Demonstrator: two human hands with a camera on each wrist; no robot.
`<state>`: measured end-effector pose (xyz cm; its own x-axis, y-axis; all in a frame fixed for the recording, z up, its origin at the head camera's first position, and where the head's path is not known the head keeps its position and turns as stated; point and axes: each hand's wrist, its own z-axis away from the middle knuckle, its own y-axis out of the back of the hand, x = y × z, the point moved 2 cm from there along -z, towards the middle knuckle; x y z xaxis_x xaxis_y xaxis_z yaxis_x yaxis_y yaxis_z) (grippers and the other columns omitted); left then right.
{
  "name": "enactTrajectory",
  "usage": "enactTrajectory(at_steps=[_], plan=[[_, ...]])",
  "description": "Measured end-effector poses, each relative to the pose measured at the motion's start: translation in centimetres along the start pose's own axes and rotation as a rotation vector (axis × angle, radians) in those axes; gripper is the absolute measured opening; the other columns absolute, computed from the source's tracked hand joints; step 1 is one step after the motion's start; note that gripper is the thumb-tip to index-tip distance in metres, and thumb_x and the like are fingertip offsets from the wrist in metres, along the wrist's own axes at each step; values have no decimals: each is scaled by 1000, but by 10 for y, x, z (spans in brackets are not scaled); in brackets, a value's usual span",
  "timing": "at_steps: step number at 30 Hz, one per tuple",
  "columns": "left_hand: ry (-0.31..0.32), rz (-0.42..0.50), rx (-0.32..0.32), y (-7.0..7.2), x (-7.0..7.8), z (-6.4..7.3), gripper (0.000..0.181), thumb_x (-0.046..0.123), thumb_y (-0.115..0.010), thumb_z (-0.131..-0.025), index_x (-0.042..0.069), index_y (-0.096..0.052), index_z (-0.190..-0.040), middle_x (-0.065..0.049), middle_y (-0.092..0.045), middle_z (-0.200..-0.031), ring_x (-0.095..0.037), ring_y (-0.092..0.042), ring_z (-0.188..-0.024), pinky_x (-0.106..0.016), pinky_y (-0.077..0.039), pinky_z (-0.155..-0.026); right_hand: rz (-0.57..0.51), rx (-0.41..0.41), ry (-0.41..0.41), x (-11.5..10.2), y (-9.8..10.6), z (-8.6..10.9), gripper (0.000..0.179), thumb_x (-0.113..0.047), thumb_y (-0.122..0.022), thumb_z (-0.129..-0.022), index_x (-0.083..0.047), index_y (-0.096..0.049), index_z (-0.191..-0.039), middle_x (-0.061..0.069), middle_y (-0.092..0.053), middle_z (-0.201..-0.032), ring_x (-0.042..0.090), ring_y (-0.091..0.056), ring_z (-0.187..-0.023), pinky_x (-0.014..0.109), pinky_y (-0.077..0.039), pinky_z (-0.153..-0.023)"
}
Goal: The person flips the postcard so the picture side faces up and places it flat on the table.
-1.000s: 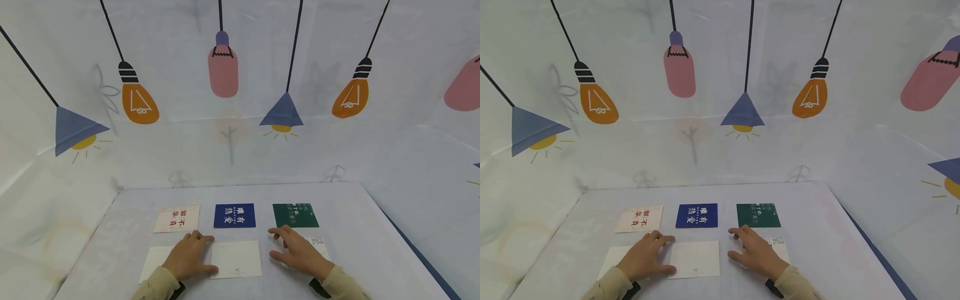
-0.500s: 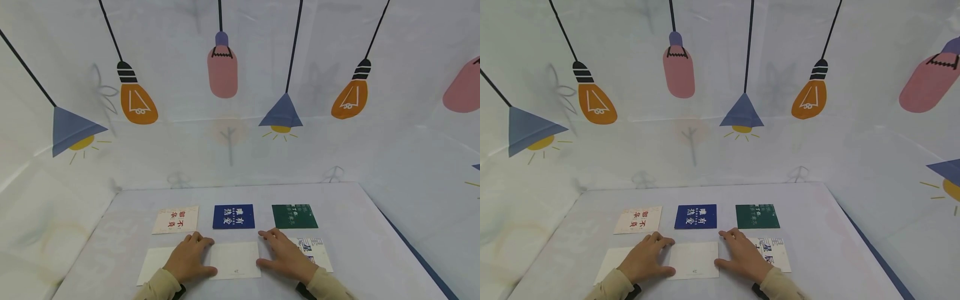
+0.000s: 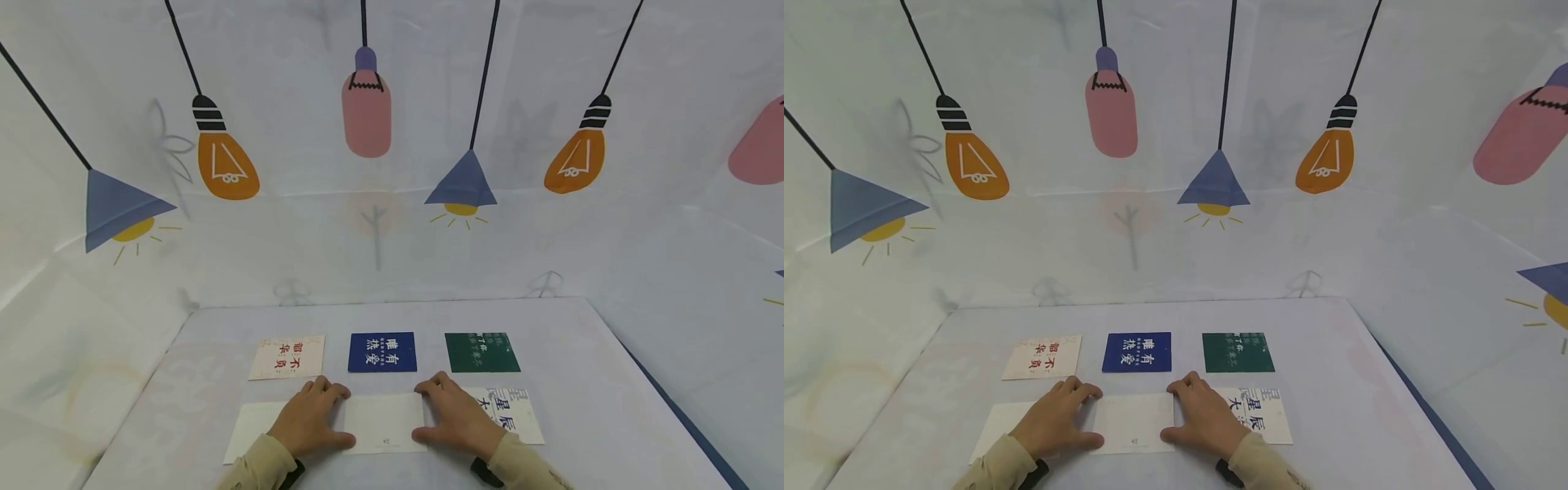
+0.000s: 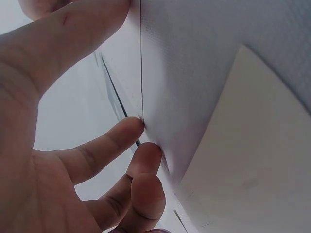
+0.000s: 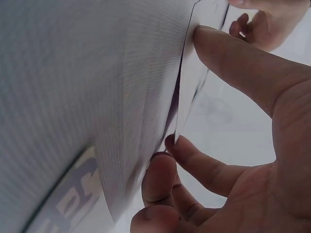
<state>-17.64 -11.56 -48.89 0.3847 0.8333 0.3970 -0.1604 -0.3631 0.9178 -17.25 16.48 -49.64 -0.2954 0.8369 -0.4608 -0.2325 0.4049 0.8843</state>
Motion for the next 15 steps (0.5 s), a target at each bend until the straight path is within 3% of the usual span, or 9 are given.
enactTrajectory(at_steps=[8, 11, 15], plan=[[67, -28, 30, -1, -2, -1, 76, 55, -87, -71, 12, -65, -130, -4, -58, -103, -17, -52, -84, -42, -52, -75, -23, 10, -7, 0, -1, 0, 73, -54, -86, -72, -16, -59, -129, -4, -52, -110, 13, -51, -91, 41, -53, -90], [94, -19, 70, -1, -4, -2, 70, 53, -84, -77, 14, -64, -131, 3, -57, -97, -11, -51, -77, -33, -50, -67, -22, 23, 1, 2, -2, 1, 72, -53, -86, -72, -17, -58, -128, -6, -51, -108, 12, -50, -88, 38, -53, -85], [127, 64, 88, 4, -3, 0, 60, 48, -80, -84, 16, -63, -132, 13, -56, -80, -5, -47, -61, -27, -42, -55, -30, 32, 8, 1, -1, 2, 71, -51, -87, -73, -18, -56, -128, -7, -51, -107, 11, -50, -87, 35, -52, -81]])
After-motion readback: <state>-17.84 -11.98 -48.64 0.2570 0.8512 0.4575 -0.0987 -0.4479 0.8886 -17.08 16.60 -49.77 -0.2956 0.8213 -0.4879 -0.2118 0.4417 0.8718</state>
